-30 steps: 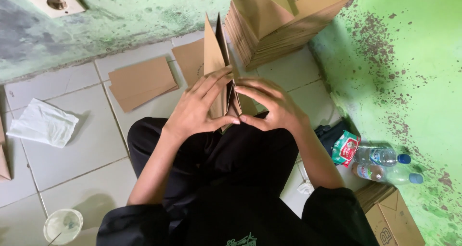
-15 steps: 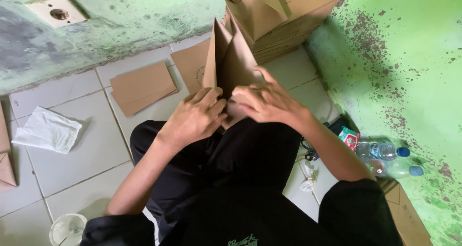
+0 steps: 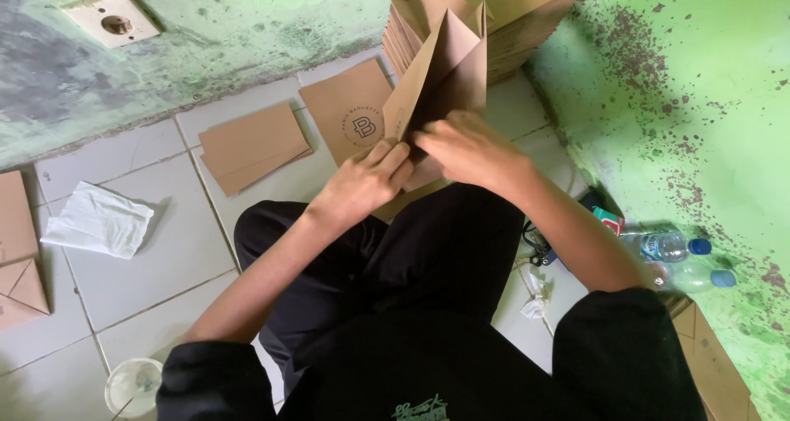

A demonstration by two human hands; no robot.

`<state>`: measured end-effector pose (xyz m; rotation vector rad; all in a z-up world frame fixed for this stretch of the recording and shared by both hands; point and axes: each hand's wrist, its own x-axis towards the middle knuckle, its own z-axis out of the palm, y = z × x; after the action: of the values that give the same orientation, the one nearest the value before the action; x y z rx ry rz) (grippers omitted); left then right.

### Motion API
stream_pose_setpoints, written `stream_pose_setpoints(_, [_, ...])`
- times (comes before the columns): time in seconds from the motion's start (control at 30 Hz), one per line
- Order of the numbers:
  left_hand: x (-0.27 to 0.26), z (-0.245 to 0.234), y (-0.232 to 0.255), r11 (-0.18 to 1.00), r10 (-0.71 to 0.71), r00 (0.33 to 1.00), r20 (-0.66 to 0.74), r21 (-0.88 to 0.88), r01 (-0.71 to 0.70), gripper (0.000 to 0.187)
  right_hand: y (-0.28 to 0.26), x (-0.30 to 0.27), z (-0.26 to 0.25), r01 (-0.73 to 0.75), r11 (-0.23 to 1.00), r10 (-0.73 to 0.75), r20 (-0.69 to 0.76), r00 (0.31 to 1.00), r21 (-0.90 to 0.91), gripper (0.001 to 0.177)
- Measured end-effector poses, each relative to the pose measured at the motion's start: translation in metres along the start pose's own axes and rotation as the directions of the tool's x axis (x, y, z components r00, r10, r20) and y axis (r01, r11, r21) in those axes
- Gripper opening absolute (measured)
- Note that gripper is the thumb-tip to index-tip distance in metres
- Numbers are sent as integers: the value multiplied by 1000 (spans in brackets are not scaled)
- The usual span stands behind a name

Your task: Folding the bottom of brown paper bags and stacking them on the floor.

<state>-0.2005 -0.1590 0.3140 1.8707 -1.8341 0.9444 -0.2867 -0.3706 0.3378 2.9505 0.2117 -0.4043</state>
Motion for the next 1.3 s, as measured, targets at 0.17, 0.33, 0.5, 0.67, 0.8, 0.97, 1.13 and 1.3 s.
stream_pose_setpoints(0.17, [-2,7,-9,1000,-17,998,68,16,16,9,-4,8,-1,-22,969,4,75,997,246,35])
stream_pose_setpoints(0.33, [2,1,-36,989,46,984,172,128,-68,16,-5,16,-25,-147,907,50,244,968,395,27])
stream_pose_setpoints(0.5, [5,2,-47,967,164,953,255,150,-206,31,4,17,-17,-70,877,-76,281,957,475,37])
stream_pose_setpoints(0.67, [32,-11,-50,960,280,838,469,-110,-259,25,4,13,-17,-7,861,-191,335,923,509,22])
stream_pose_setpoints(0.8, [43,-5,-33,914,406,659,633,-257,-315,23,-6,4,-15,-10,848,-211,356,910,529,31])
stream_pose_setpoints(0.97, [34,8,-25,953,281,504,817,-301,-43,28,2,0,-8,-101,960,-53,527,848,260,38])
stream_pose_setpoints(1.13, [0,21,-44,975,118,665,737,-212,61,39,18,-14,-24,-193,949,57,466,883,251,54])
stream_pose_setpoints(1.3, [2,-11,-71,894,-66,798,599,-320,315,41,16,-29,-56,-180,845,29,292,956,503,51])
